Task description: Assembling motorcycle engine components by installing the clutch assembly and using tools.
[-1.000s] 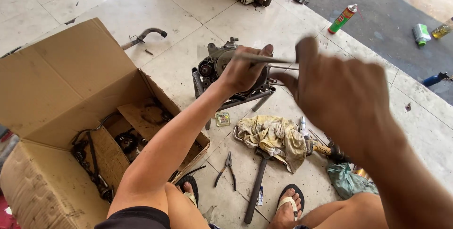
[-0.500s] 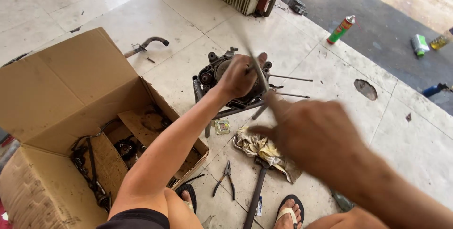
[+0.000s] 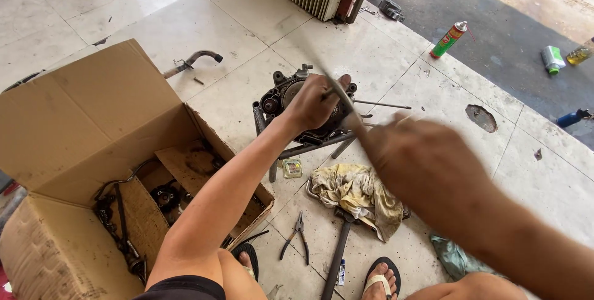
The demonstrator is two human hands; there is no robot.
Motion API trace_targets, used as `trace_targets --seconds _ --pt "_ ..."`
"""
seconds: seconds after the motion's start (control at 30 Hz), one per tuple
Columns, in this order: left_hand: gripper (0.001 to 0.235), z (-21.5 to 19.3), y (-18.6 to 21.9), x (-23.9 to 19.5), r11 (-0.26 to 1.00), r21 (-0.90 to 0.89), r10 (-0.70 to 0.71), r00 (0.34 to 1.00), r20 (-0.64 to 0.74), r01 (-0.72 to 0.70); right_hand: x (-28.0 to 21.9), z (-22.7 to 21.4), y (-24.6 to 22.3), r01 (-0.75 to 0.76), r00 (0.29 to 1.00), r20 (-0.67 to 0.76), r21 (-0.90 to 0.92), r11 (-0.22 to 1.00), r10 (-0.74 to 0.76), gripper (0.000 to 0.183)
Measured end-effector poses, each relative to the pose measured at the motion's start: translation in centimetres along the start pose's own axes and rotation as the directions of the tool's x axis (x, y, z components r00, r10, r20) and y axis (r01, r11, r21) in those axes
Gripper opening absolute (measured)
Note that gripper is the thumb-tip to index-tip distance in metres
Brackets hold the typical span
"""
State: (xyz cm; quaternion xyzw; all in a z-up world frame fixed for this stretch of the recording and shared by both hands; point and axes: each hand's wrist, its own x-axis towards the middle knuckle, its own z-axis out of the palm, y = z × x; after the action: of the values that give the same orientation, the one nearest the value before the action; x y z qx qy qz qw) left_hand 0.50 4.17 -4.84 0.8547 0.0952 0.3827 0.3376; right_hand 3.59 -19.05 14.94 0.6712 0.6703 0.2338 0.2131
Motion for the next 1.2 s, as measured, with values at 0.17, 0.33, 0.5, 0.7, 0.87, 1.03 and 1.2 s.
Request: trace_targets --seconds 0.17,0.33,0.5,0.7,0.87,1.03,1.2 --pt "0.017 -0.7 2.7 -1.1 0.940 -0.316 -0.019 0.947 0.320 0.125 4.4 -1.2 -2.6 0.435 0.868 -0.358 0.212 0.875 -0.345 0.012" --pt "0.027 0.1 0.6 0.0 0.992 -0.105 -0.050 0.986 0.159 0.067 3.5 -0.6 3.7 0.050 0.934 -0.328 -0.269 0.962 -0.140 0.015" --pt "0.046 -0.2 2.8 0.1 0.957 -0.246 -0.106 0.974 0.199 0.154 0.3 -0.6 2.2 0.134 0.989 -0.012 -0.374 0.918 -0.150 0.089" --pt "0.019 -1.7 5.6 -0.7 0.812 -0.066 -0.513 0.763 0.393 0.580 4.3 -2.1 -0.1 0.418 0.774 -0.414 -0.236 0.877 -0.480 0.063" --pt "0.053 -2.6 3.3 -1.6 0.906 0.270 -0.392 0.886 0.247 0.326 7.1 -1.5 2.7 0.495 0.492 -0.250 -0.707 0.505 -0.834 0.069" --pt "0.087 -2.6 0.7 -2.1 0.861 0.495 -0.230 0.957 0.175 0.116 8.1 -1.6 3.9 0.520 0.391 -0.228 -0.744 0.419 -0.892 0.042" --pt "0.130 -2.1 -2.6 -2.9 0.567 0.823 -0.520 0.762 0.386 -0.030 9.1 -1.9 3.5 0.569 0.379 -0.177 -0.730 0.379 -0.909 0.021"
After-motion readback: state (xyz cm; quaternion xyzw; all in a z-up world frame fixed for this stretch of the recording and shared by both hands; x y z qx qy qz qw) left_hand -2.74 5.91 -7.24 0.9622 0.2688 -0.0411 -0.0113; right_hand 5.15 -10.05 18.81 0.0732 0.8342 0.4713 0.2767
